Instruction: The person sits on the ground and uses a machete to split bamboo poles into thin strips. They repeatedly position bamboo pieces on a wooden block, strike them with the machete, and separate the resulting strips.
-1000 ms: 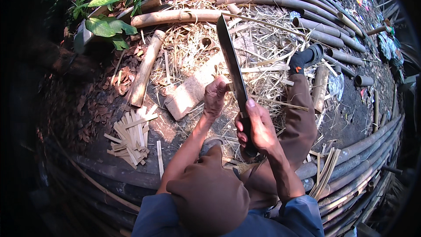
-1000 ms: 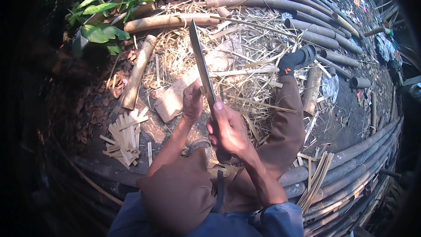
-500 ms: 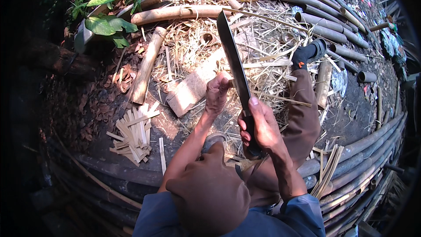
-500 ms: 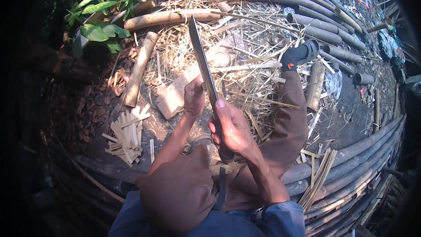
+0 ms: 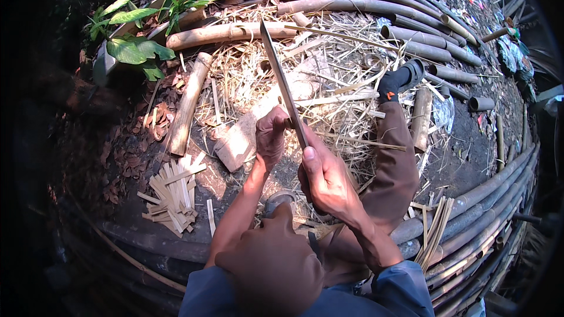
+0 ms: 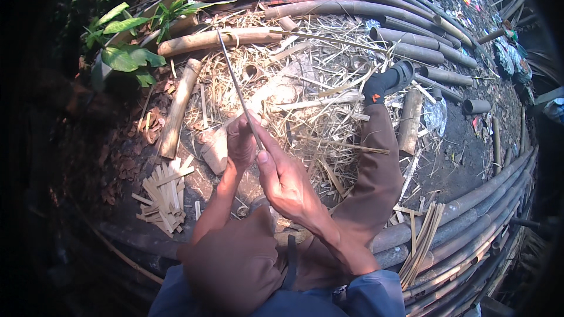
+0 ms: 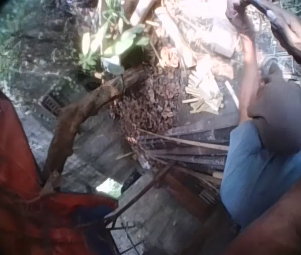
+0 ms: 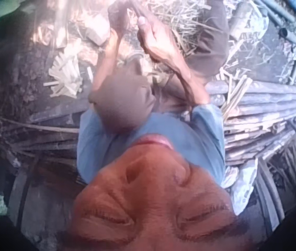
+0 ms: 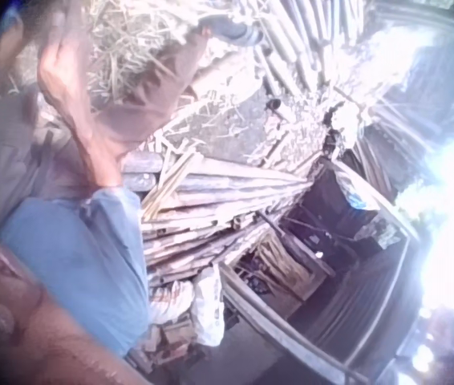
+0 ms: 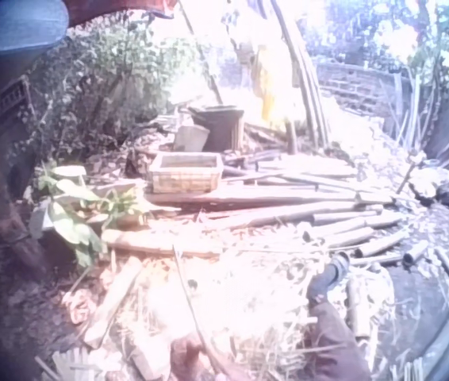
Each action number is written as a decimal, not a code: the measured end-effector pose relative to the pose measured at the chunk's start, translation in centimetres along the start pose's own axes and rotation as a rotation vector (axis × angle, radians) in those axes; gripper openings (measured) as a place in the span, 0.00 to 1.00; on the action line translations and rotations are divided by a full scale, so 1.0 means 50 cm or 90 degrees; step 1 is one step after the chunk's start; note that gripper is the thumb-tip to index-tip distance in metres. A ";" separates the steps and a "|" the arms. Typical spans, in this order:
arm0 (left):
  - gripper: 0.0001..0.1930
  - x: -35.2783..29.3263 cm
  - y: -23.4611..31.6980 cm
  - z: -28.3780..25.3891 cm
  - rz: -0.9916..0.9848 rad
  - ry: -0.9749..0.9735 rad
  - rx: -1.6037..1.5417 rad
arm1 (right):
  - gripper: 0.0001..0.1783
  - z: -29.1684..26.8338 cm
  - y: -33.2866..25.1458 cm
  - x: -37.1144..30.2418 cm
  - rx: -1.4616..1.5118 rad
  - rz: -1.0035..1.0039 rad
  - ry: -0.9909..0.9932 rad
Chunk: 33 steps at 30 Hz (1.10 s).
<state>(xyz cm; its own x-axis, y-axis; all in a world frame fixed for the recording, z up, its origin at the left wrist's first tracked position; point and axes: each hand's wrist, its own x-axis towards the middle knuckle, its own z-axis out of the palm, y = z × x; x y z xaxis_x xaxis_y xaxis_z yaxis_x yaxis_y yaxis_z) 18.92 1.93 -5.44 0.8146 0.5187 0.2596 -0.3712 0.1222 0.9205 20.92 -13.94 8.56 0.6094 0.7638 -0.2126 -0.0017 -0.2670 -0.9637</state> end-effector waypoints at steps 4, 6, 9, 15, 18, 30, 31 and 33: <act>0.28 -0.008 -0.028 -0.026 -0.061 0.021 0.001 | 0.26 0.020 0.039 0.035 -0.016 0.014 0.014; 0.28 0.003 0.002 -0.005 -0.028 0.017 -0.022 | 0.26 0.018 0.025 0.027 -0.002 0.006 0.015; 0.28 0.014 0.036 0.012 0.001 -0.001 0.013 | 0.27 0.012 -0.001 0.003 0.040 -0.040 0.017; 0.25 0.015 0.061 0.023 -0.008 0.027 0.000 | 0.27 0.009 -0.005 0.007 -0.022 -0.046 0.027; 0.26 -0.020 -0.029 -0.046 -0.037 0.109 0.072 | 0.26 0.040 0.034 0.038 -0.069 -0.001 0.008; 0.45 -0.051 -0.027 -0.054 0.070 0.197 0.255 | 0.31 0.020 0.136 0.075 -0.052 0.033 0.041; 0.44 -0.053 -0.002 -0.044 0.142 0.202 0.345 | 0.31 0.018 0.141 0.064 -0.043 0.063 0.033; 0.39 -0.052 0.074 -0.012 0.269 0.131 0.504 | 0.32 0.021 0.125 0.057 -0.029 0.087 0.012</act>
<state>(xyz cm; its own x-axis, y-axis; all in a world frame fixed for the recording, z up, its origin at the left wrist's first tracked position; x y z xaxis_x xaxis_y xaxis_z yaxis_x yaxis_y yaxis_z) 15.17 1.54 -2.86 0.5571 0.5377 0.6328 -0.1443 -0.6877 0.7115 21.84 -12.83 1.74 0.6205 0.7077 -0.3379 -0.0502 -0.3942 -0.9177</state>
